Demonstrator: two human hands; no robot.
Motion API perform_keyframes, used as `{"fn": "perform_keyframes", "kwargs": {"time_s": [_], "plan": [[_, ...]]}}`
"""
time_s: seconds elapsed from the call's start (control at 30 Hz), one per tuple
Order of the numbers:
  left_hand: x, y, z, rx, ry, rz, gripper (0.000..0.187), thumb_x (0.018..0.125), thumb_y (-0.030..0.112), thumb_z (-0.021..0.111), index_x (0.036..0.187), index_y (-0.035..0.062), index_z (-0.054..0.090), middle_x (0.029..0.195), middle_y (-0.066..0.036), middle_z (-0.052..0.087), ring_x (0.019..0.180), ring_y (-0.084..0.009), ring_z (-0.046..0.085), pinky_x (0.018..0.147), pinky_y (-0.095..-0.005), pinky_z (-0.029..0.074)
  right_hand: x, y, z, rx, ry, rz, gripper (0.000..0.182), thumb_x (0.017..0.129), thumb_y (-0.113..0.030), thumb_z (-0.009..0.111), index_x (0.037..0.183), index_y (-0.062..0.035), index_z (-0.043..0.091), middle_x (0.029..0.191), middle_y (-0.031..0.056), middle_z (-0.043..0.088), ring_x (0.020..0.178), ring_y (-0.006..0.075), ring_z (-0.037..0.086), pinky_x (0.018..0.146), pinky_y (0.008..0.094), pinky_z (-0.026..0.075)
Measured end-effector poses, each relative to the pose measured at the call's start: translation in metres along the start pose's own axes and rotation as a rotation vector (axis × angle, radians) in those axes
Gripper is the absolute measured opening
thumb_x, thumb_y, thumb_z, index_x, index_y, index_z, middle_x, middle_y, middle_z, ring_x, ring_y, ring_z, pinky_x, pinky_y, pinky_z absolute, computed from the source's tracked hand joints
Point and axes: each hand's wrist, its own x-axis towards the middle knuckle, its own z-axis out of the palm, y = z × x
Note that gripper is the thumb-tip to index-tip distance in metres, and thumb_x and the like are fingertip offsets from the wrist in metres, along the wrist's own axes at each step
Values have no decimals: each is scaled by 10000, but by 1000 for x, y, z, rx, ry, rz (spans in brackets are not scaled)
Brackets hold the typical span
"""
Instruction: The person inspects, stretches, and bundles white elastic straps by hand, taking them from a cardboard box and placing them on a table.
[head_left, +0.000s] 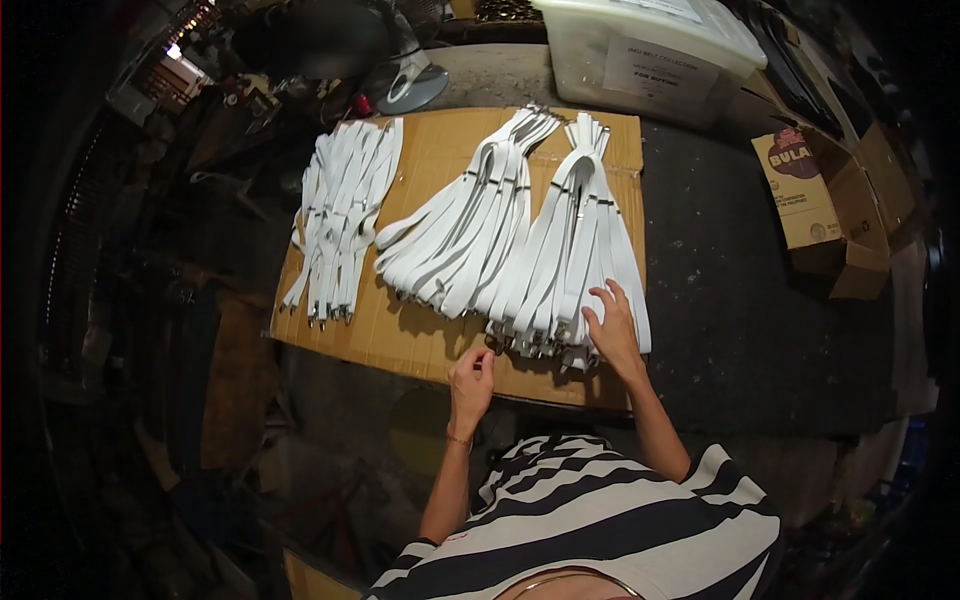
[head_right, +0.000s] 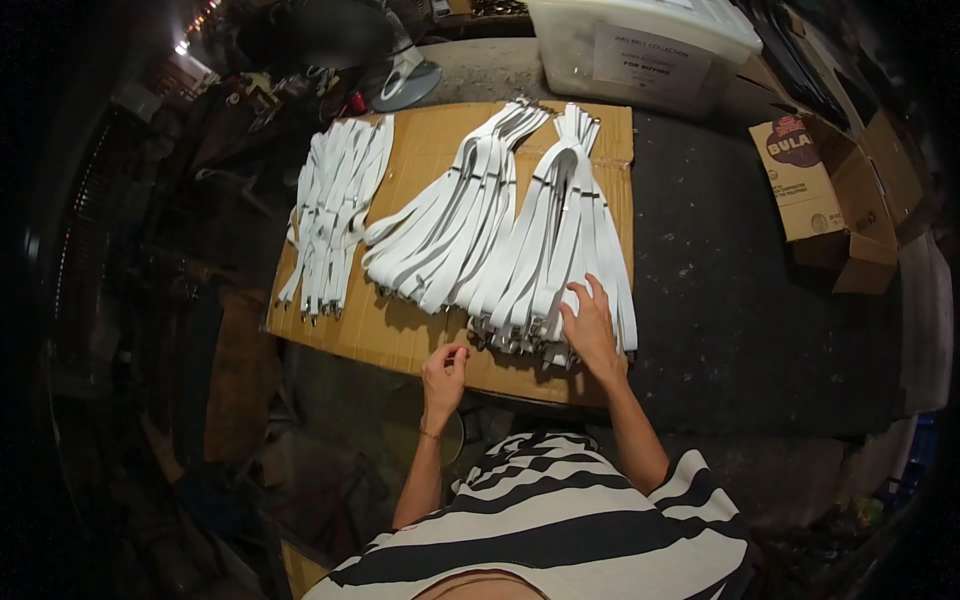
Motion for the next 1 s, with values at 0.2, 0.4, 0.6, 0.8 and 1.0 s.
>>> {"fn": "perform_keyframes", "kwargs": {"time_s": [0.2, 0.4, 0.6, 0.8, 1.0], "plan": [[-76, -10, -24, -26, -27, -90, 137, 834, 103, 562, 848, -29, 596, 790, -166, 605, 721, -321, 597, 641, -352, 466, -24, -63, 3, 147, 86, -195, 129, 800, -47, 587, 919, 3, 584, 1114, 172, 503, 1043, 339, 500, 877, 384, 410], [-159, -24, -74, -71, 95, -122, 129, 828, 98, 559, 844, -25, 596, 786, -171, 602, 727, -332, 594, 642, -365, 467, -98, -144, 48, 320, -54, -464, 72, 797, 3, 583, 865, 21, 568, 963, 149, 541, 841, 288, 563, 738, 334, 451], [-277, -91, -133, -25, 202, -127, 134, 816, 108, 541, 814, -20, 580, 809, -191, 603, 781, -362, 591, 676, -401, 461, -238, -170, 167, 329, -596, -673, 64, 776, 6, 595, 835, 4, 569, 721, 124, 559, 636, 216, 571, 579, 305, 452], [-440, -136, -193, 2, 185, -473, 220, 843, 192, 515, 896, 2, 613, 853, -170, 638, 810, -341, 608, 723, -400, 465, -371, -36, 304, -2, -1420, -745, 104, 794, -79, 522, 828, 0, 582, 694, 110, 615, 613, 167, 567, 571, 295, 452], [-576, -134, -246, -180, 783, -847, 219, 820, 215, 547, 867, 21, 635, 776, -161, 647, 750, -321, 627, 690, -384, 475, -376, 17, 374, -525, -1347, -184, 183, 800, -209, 523, 857, -75, 634, 768, 77, 634, 710, 206, 596, 617, 381, 449]]}}
